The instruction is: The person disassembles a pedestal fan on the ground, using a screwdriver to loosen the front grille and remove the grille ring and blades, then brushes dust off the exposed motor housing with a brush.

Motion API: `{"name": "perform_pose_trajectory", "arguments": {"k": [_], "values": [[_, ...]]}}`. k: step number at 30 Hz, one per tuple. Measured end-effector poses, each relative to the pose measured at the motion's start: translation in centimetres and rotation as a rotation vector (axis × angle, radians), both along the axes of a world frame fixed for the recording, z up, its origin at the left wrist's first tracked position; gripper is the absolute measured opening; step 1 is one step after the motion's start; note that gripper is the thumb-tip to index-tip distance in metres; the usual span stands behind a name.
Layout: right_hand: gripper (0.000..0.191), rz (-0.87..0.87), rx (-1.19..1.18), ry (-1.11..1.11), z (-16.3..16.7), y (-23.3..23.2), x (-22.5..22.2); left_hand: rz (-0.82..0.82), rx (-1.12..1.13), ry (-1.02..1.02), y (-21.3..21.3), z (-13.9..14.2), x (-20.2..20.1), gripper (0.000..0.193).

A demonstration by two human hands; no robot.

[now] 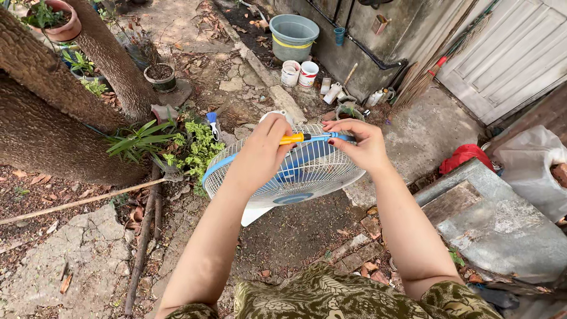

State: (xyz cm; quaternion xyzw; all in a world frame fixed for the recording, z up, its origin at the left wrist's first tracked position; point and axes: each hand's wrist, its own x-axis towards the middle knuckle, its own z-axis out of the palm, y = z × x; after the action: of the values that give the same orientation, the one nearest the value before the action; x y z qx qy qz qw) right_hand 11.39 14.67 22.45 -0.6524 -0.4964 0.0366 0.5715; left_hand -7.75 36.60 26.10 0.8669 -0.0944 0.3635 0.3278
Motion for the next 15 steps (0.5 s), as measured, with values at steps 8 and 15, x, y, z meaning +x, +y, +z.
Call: {"name": "perform_pose_trajectory", "arguments": {"k": [8,15], "values": [[0.025,-0.022,0.021,-0.018,-0.3,-0.1,-0.6,0.172,0.109,-0.062,-0.5,-1.4,0.9,0.020],[0.024,-0.028,0.030,-0.024,-0.5,-0.1,-0.5,0.110,0.098,-0.065,-0.3,-1.4,1.3,0.026]]}}
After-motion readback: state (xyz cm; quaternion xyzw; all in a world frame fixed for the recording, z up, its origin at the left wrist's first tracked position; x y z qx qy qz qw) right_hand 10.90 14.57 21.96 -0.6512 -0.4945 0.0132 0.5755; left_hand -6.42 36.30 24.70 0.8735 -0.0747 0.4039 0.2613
